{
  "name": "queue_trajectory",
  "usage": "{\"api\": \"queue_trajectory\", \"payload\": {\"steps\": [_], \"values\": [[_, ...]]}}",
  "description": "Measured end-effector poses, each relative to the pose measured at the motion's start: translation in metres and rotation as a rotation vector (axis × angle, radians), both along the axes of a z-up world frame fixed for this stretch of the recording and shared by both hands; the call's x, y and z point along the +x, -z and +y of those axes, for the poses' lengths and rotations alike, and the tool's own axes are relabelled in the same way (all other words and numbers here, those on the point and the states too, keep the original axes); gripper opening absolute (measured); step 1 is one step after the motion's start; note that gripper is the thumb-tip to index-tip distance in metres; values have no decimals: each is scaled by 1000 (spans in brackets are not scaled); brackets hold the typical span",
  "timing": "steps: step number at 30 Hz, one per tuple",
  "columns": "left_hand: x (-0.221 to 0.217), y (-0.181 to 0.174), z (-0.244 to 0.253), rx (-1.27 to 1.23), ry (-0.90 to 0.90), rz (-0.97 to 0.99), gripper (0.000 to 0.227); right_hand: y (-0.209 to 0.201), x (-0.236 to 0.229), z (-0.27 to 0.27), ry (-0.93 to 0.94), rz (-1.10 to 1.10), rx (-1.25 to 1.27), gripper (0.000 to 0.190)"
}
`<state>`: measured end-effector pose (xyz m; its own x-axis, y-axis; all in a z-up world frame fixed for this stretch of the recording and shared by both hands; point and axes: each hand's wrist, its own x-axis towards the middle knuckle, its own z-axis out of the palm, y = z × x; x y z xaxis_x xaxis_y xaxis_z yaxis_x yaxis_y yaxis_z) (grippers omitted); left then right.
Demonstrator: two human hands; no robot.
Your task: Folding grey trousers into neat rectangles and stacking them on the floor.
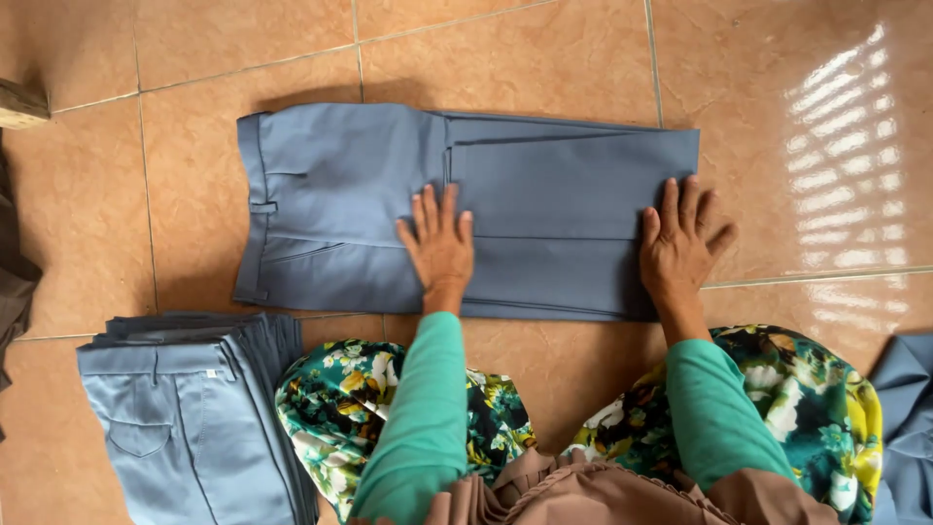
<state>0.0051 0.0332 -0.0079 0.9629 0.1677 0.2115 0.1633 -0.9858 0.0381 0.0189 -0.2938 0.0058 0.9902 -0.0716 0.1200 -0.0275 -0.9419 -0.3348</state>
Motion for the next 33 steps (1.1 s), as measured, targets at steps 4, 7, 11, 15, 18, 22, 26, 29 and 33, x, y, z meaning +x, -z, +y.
{"api": "queue_trajectory", "payload": {"steps": [4, 7, 11, 15, 18, 22, 26, 29, 33], "values": [[1, -2, 8, 103, -111, -59, 54, -9, 0, 19, -17, -22, 12, 59], [-5, -18, -42, -8, 13, -63, 58, -19, -11, 51, -179, -115, -29, 55], [-18, -2, -76, -113, 169, 19, 59, -2, -20, 55, -333, -97, -52, 53], [-16, -8, -42, -105, 175, 33, 58, 6, -4, 11, -218, -106, -62, 54], [-19, -13, -18, -88, 113, 113, 54, -3, 1, -8, -125, 58, 10, 54], [-37, -16, -9, -308, 73, 138, 54, -11, -8, -27, 86, 111, 66, 66], [-64, -10, -14, -473, 17, 184, 63, 22, -8, -55, 212, 386, 235, 91], [-80, -16, -16, -554, -3, 184, 64, -11, -18, -45, 315, 435, 1124, 72], [-91, -2, -29, -595, -14, 134, 63, -79, -19, -40, 278, 476, 1460, 61]]}}
